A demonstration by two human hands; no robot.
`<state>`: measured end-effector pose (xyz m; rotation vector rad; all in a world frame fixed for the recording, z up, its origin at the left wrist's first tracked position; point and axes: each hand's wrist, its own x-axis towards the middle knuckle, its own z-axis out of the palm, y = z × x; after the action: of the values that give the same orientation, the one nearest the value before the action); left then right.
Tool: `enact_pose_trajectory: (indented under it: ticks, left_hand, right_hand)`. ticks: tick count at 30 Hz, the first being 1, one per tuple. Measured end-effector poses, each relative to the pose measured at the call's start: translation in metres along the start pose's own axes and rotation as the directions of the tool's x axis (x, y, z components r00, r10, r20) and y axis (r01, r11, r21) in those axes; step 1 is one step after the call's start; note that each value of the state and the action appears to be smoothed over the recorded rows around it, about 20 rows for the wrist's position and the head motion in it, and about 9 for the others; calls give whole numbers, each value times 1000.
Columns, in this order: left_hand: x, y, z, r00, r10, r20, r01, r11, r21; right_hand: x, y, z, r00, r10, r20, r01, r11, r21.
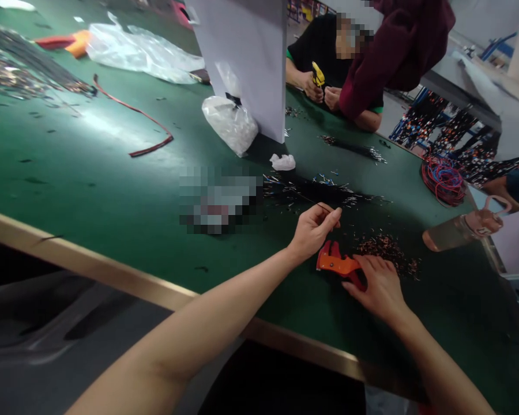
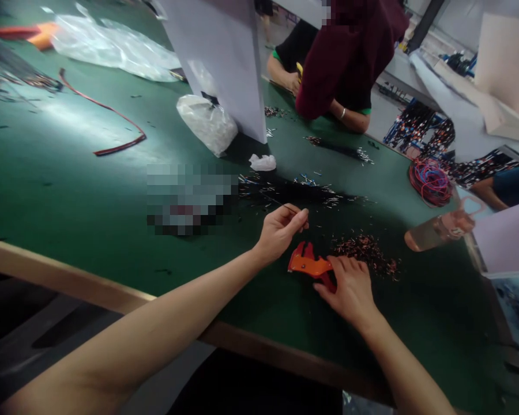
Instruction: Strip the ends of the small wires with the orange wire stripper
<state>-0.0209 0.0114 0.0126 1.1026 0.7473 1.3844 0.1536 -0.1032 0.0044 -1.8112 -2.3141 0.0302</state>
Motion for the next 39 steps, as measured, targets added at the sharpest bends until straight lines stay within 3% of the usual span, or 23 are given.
enact_pose_trajectory:
  ticks: [5, 8, 12, 18, 21, 24, 28, 34, 39]
  left_hand:
    - [-6, -2, 3, 998, 1, 68, -4, 999, 51]
    - [-10, -3, 5, 994, 4, 105, -13, 996, 89]
    - [-16, -3, 7, 987, 10, 162, -39, 984, 174]
    - [-18, -5, 7, 978, -17, 206, -29, 976, 217]
    - [-17, -10, 6, 979, -11, 203, -36, 974, 225]
    - [-13, -14, 3, 993, -22, 119, 1, 984, 179]
    - [-4, -16, 0, 999, -32, -10, 33, 995, 97]
    - [-2, -17, 0, 998, -70, -2, 70, 996, 59]
    - [1, -18, -1, 998, -51, -32, 52, 997, 49]
  right_hand:
    - [0, -1, 3, 998, -54, -22, 54, 998, -22]
    - [6, 2, -8, 988, -31, -152, 38, 998, 41]
    - [18, 0, -19, 939, 44, -341, 9, 988, 152]
    - [26, -4, -12, 918, 52, -394, 45, 972, 232]
    - [28, 0, -10, 901, 67, -429, 53, 964, 262]
    - [28, 7, -7, 883, 89, -461, 58, 953, 296]
    - [28, 18, 2, 883, 173, -436, -23, 944, 328]
    - [31, 31, 11, 912, 257, -320, -162, 942, 296]
    - [18, 19, 1, 975, 101, -197, -69, 984, 162]
